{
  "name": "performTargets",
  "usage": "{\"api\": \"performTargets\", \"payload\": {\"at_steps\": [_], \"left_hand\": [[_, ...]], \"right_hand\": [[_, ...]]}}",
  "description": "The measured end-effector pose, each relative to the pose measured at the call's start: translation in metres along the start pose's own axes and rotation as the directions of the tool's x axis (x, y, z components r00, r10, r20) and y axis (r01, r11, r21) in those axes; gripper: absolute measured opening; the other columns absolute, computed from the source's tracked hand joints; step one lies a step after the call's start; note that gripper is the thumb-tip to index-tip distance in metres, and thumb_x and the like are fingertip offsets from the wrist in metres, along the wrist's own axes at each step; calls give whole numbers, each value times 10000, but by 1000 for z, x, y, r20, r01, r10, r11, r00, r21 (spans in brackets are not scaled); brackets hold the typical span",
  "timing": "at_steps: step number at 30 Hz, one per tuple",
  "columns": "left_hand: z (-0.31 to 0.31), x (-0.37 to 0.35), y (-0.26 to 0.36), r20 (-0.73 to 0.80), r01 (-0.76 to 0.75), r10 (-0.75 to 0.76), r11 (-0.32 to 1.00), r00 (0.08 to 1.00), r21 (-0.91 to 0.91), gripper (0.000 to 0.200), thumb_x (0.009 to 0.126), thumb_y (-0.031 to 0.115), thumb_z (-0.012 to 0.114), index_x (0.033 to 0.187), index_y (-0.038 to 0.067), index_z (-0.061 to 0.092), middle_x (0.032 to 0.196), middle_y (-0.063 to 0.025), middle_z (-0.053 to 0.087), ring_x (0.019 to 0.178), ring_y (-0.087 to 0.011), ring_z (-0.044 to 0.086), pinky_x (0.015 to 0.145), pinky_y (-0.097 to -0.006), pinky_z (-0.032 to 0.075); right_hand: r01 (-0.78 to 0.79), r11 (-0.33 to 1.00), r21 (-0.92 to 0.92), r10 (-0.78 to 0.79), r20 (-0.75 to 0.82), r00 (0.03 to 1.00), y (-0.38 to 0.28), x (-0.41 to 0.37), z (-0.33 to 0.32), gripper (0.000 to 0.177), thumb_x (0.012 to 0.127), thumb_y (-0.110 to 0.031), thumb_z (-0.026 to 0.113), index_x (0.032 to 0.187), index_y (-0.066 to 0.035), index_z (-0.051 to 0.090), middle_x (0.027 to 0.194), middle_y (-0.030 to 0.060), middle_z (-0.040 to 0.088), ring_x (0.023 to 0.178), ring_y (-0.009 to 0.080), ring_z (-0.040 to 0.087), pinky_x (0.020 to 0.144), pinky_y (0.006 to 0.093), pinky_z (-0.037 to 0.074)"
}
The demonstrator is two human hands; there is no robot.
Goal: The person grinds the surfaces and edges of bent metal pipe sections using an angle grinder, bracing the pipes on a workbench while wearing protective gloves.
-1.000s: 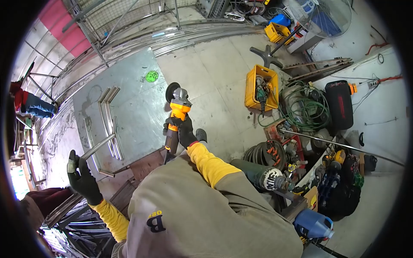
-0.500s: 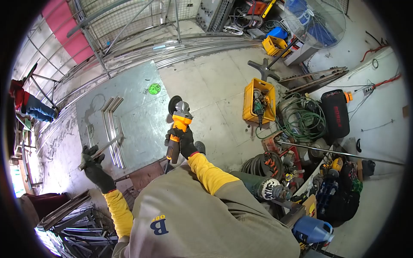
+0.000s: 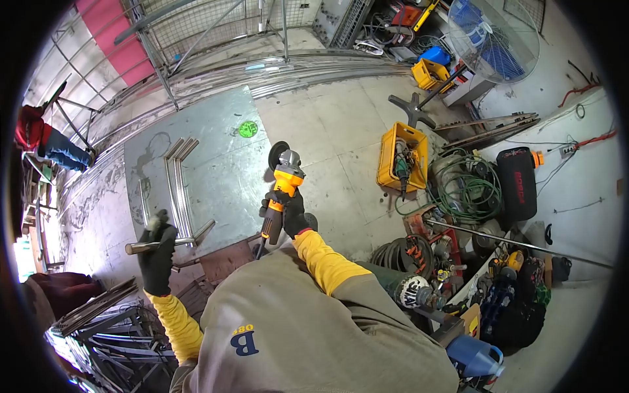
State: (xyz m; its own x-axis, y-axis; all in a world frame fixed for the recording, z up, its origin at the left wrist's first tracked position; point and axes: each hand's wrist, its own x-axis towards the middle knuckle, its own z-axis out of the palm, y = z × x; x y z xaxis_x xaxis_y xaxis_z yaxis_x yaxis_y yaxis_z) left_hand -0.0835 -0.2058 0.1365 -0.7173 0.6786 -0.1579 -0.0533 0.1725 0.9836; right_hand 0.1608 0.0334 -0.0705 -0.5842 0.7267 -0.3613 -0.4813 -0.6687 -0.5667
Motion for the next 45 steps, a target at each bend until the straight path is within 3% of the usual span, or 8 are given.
{"api": "performTargets", "payload": {"at_steps": [7, 10, 14, 20, 28, 30, 34, 45], "left_hand": [[-17, 8, -88, -47, 254, -250, 958, 967, 135, 297, 1055, 136, 749, 1324, 12, 767, 986, 8, 709, 818, -72, 601, 712, -251, 492], [-27, 5, -117, 44, 263, -280, 936, 959, 235, 294, 1070, 162, 732, 1314, 4, 776, 944, 25, 699, 777, -66, 575, 684, -258, 478], [-10, -8, -153, 19, 156, -157, 987, 987, 45, 337, 1088, 165, 699, 1359, -26, 760, 916, 37, 684, 755, -63, 554, 672, -255, 460], [21, -26, -154, -15, 56, -56, 998, 998, 17, 342, 1071, 57, 733, 1402, -27, 735, 1058, 17, 722, 860, -68, 612, 748, -252, 519], [56, -28, -120, 27, 5, -9, 991, 1000, 137, 310, 1084, 124, 721, 1371, 13, 748, 915, 44, 665, 778, -42, 584, 674, -231, 485], [58, -29, -106, 44, 182, -189, 975, 981, 125, 303, 1089, 146, 724, 1365, 25, 749, 891, 51, 647, 771, -33, 563, 662, -224, 466], [57, -11, -156, 31, -35, 35, 999, 999, -17, 324, 1098, 173, 719, 1389, 37, 756, 852, 85, 606, 732, -22, 517, 621, -220, 424], [62, 12, -139, 36, 76, -77, 997, 996, 18, 312, 1094, 155, 710, 1361, 9, 776, 860, 13, 667, 738, -47, 576, 623, -247, 473]], "right_hand": [[23, 1000, 2, -23, -42, 999, -4, -4, 10, 320, 925, -134, 763, 1192, -97, 589, 947, 113, 714, 847, 342, 766, 769, 580, 692], [3, 1000, 27, -2, -54, 999, -6, -7, 14, 312, 929, -129, 758, 1190, -98, 590, 937, 109, 710, 848, 342, 764, 768, 582, 689], [-31, 999, 12, 32, -79, 996, -7, -6, 13, 328, 928, -133, 764, 1198, -100, 581, 936, 102, 705, 851, 339, 760, 777, 589, 684], [-27, 1000, 4, 27, -29, 999, -9, -8, 13, 358, 924, -167, 786, 1203, -103, 571, 954, 108, 704, 864, 347, 753, 808, 608, 670], [-13, 997, -80, 7, -80, 997, -2, -1, 3, 436, 914, -217, 796, 1260, -55, 586, 995, 166, 713, 873, 383, 769, 840, 628, 681], [-13, 985, -170, 0, -78, 997, -1, 3, -1, 439, 904, -193, 812, 1251, -40, 591, 945, 169, 708, 824, 383, 764, 825, 606, 684], [3, 1000, -31, -3, -21, 1000, 2, 8, -7, 350, 917, -116, 779, 1206, -32, 601, 933, 174, 721, 772, 377, 760, 750, 571, 691], [-7, 998, -68, 7, 5, 1000, -8, -5, 7, 313, 954, -189, 723, 1218, -77, 598, 992, 132, 692, 849, 352, 754, 805, 600, 681]]}}
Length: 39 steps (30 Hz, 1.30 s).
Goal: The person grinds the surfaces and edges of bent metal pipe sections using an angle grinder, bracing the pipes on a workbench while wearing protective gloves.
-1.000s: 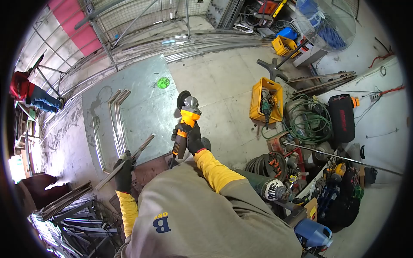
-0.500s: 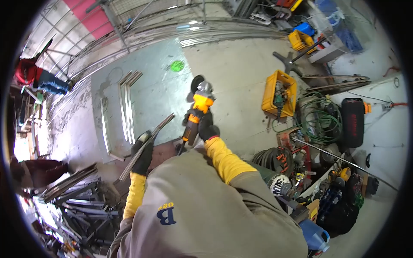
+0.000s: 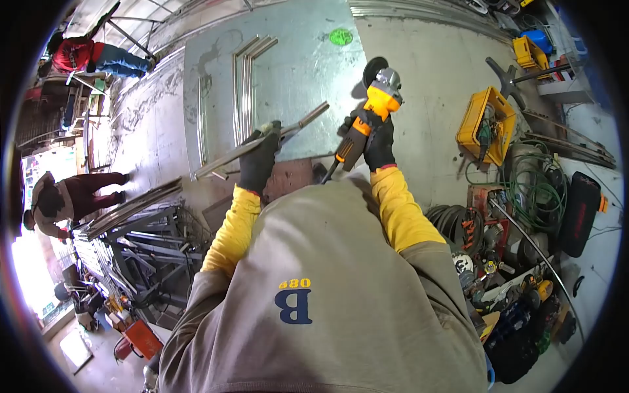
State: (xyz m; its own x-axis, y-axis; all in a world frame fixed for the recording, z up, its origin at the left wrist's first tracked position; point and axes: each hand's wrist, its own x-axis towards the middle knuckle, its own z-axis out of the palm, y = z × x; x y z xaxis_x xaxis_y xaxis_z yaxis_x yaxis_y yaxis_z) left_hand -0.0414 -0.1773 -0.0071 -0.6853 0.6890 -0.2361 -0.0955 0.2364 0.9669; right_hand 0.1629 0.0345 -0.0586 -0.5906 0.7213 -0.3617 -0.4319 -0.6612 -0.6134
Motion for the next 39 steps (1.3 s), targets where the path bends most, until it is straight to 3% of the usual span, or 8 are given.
{"api": "performTargets", "payload": {"at_steps": [6, 11, 17, 19, 21, 23, 27, 39], "left_hand": [[11, -15, 19, 52, -152, 148, 984, 988, 89, 304, 1056, 64, 740, 1351, -11, 763, 1034, 1, 749, 867, -58, 623, 728, -238, 528], [13, -17, 3, 64, -52, 48, 996, 997, 66, 363, 1061, 66, 747, 1414, -11, 720, 1058, 0, 738, 859, -68, 642, 745, -232, 544], [11, -16, -27, 0, -194, 196, 969, 981, 150, 329, 1066, 133, 748, 1384, 46, 739, 906, 40, 696, 711, -54, 613, 599, -244, 519], [5, -6, -43, -11, -109, 110, 991, 994, 79, 313, 1088, 156, 728, 1380, 44, 741, 938, 42, 703, 709, -44, 578, 609, -232, 492], [4, 5, -70, -52, -296, 292, 944, 955, -144, 325, 1103, 178, 713, 1393, 33, 740, 1012, 29, 729, 760, -37, 554, 670, -223, 478], [-9, 9, -56, -31, 15, -20, 987, 999, -158, 357, 1106, 190, 711, 1420, 21, 730, 1130, 11, 759, 859, -41, 596, 763, -221, 493], [-14, 17, -49, 4, 43, -43, 987, 999, -156, 386, 1103, 201, 717, 1445, 25, 722, 1193, 0, 768, 931, -52, 636, 804, -232, 510], [-8, 18, -47, -43, 84, -96, 972, 994, -220, 367, 1100, 208, 712, 1413, 16, 734, 1068, -39, 796, 785, -51, 587, 692, -216, 467]], "right_hand": [[15, 999, 36, -17, 40, 999, 0, 0, 2, 340, 940, -239, 763, 1200, -77, 616, 982, 121, 688, 857, 340, 759, 820, 580, 689], [-26, 999, 47, 27, -4, 1000, 3, 4, -5, 349, 919, -174, 762, 1217, -71, 612, 964, 117, 668, 837, 321, 745, 813, 574, 675], [25, 1000, 10, -25, 5, 1000, 15, 14, -15, 358, 926, -175, 812, 1196, -26, 630, 934, 167, 721, 779, 378, 765, 767, 574, 681], [35, 999, 24, -35, -13, 999, 23, 15, -18, 324, 955, -182, 820, 1177, -29, 640, 909, 146, 738, 760, 331, 753, 710, 481, 656], [88, 995, -53, -91, -46, 995, 13, 4, -1, 359, 930, -193, 833, 1180, -34, 629, 894, 165, 739, 703, 336, 748, 679, 492, 658], [26, 998, 52, -22, -91, 996, 6, 0, 9, 338, 919, -157, 806, 1183, -67, 615, 887, 163, 735, 684, 357, 741, 664, 535, 660], [-41, 990, 132, 47, -40, 998, 4, 1, 7, 378, 927, -125, 771, 1227, -137, 542, 885, 74, 660, 822, 329, 746, 720, 549, 670], [-44, 997, 65, 48, -63, 997, 1, -2, 7, 367, 921, -162, 793, 1236, -91, 619, 1026, 112, 707, 906, 314, 769, 810, 559, 696]]}}
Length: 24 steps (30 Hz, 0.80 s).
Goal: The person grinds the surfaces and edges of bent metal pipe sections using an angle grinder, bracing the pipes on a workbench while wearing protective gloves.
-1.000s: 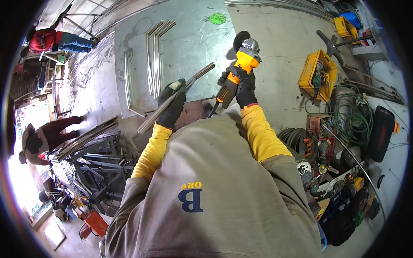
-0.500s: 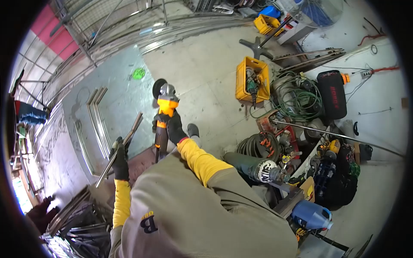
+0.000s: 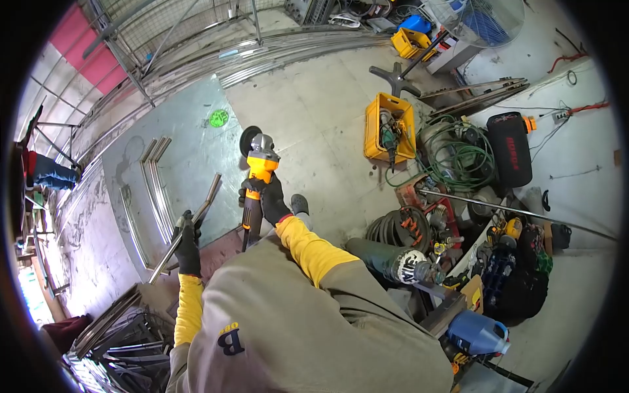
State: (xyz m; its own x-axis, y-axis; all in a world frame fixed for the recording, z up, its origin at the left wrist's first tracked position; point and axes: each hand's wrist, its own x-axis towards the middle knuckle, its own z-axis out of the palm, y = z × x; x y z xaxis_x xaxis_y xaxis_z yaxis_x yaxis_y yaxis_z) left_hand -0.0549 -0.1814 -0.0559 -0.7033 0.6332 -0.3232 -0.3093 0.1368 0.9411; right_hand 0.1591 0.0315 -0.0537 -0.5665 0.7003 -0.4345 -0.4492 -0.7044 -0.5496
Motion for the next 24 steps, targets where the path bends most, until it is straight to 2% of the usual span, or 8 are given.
{"api": "performTargets", "payload": {"at_steps": [2, 4, 10, 16, 18, 19, 22, 24], "left_hand": [[0, -5, 1, -10, 4, -4, 1000, 1000, 19, 364, 1099, 202, 713, 1411, 15, 735, 1060, -35, 790, 781, -48, 578, 688, -214, 457], [3, -3, 4, 2, -5, 5, 1000, 1000, -2, 364, 1099, 201, 713, 1411, 14, 735, 1047, -26, 781, 778, -45, 570, 689, -214, 451], [11, -5, 12, -7, -27, 27, 999, 1000, 32, 360, 1100, 196, 710, 1405, 7, 739, 1029, -9, 751, 785, -49, 557, 697, -219, 450], [7, -6, 7, -23, -5, 6, 1000, 1000, 28, 347, 1107, 193, 702, 1399, 11, 744, 989, 22, 715, 776, -43, 537, 686, -218, 436], [5, -4, 5, 14, -39, 39, 999, 999, 22, 347, 1108, 194, 704, 1396, 5, 743, 971, 34, 698, 772, -37, 525, 676, -213, 422], [6, -5, 5, 7, -42, 42, 998, 999, 52, 352, 1108, 190, 703, 1400, -3, 740, 941, 48, 667, 770, -34, 514, 671, -210, 409], [7, -4, 5, 15, -59, 57, 995, 998, 86, 359, 1109, 173, 695, 1405, -28, 729, 911, 52, 626, 778, -42, 518, 696, -211, 428], [6, -3, 7, 47, -78, 74, 994, 996, 78, 369, 1113, 192, 690, 1403, -32, 726, 962, 30, 666, 785, -52, 537, 704, -229, 456]], "right_hand": [[-2, 1000, -3, 2, -30, 1000, 1, -5, 3, 360, 917, -162, 791, 1226, -84, 623, 1030, 119, 706, 907, 315, 769, 810, 559, 696], [17, 1000, 12, -17, -48, 999, 0, -2, 7, 301, 968, -164, 753, 1206, -103, 579, 942, 108, 705, 814, 330, 753, 719, 560, 678], [13, 1000, 16, -13, -14, 1000, -5, -4, 12, 323, 940, -114, 753, 1204, -107, 566, 908, 91, 676, 821, 316, 738, 738, 548, 674], [22, 1000, 4, -22, -5, 1000, -3, -7, 10, 316, 955, -147, 758, 1196, -106, 557, 899, 77, 677, 815, 297, 738, 741, 533, 672], [-2, 999, 32, 3, -3, 1000, -4, -5, 11, 305, 967, -171, 763, 1186, -107, 561, 896, 69, 681, 806, 292, 741, 746, 534, 674], [29, 999, -22, -30, -33, 999, -4, -7, 13, 299, 973, -194, 765, 1179, -109, 566, 903, 67, 691, 793, 292, 745, 746, 536, 678], [72, 996, -60, -73, -13, 997, -2, -5, 10, 366, 915, -124, 812, 1205, -93, 591, 933, 111, 710, 807, 316, 769, 735, 549, 700], [29, 999, 33, -29, -3, 1000, -2, -3, 7, 397, 894, -94, 812, 1232, -88, 605, 948, 127, 714, 794, 331, 769, 726, 561, 699]]}}
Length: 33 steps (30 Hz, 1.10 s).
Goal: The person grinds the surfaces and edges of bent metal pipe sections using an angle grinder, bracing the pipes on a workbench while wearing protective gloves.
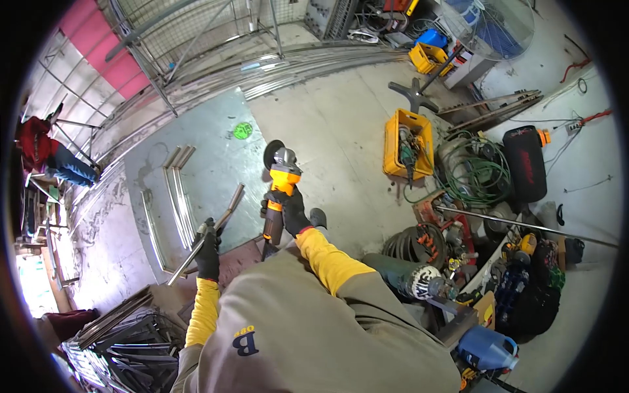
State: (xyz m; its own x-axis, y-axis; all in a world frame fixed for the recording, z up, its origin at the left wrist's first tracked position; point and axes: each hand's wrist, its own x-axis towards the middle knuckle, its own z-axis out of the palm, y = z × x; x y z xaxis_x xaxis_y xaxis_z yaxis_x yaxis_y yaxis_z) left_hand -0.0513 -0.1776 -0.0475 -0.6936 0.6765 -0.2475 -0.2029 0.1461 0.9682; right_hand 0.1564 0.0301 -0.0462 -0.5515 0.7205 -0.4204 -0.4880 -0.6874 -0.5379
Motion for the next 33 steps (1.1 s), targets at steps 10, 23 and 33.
{"api": "performTargets", "payload": {"at_steps": [10, 23, 33], "left_hand": [[34, -2, 27, 86, -11, 0, 991, 996, 136, 347, 1094, 201, 744, 1410, 59, 751, 929, 78, 672, 754, -23, 556, 646, -218, 470], [87, 32, 44, 711, -856, 482, 359, 512, 373, 468, 842, 22, 827, 1303, 54, 751, 1352, -189, 745, 1264, -438, 714, 1075, -507, 586], [100, 14, 19, 752, -895, 487, 202, 444, 398, 347, 908, 26, 805, 1243, 46, 716, 1347, -218, 692, 1210, -452, 709, 1029, -537, 590]], "right_hand": [[-49, 989, -137, 36, -94, 995, -24, -18, -23, 368, 892, -158, 816, 1186, -21, 643, 913, 139, 731, 724, 316, 754, 736, 504, 696], [59, 615, -786, -290, -156, 944, -95, -131, -41, 383, 914, -74, 803, 1278, -51, 688, 967, 38, 744, 828, 151, 723, 752, 332, 588], [-2, 407, -914, -252, -114, 961, -86, -143, -50, 411, 875, -98, 846, 1249, -33, 687, 1015, 42, 742, 869, 154, 689, 815, 351, 574]]}}
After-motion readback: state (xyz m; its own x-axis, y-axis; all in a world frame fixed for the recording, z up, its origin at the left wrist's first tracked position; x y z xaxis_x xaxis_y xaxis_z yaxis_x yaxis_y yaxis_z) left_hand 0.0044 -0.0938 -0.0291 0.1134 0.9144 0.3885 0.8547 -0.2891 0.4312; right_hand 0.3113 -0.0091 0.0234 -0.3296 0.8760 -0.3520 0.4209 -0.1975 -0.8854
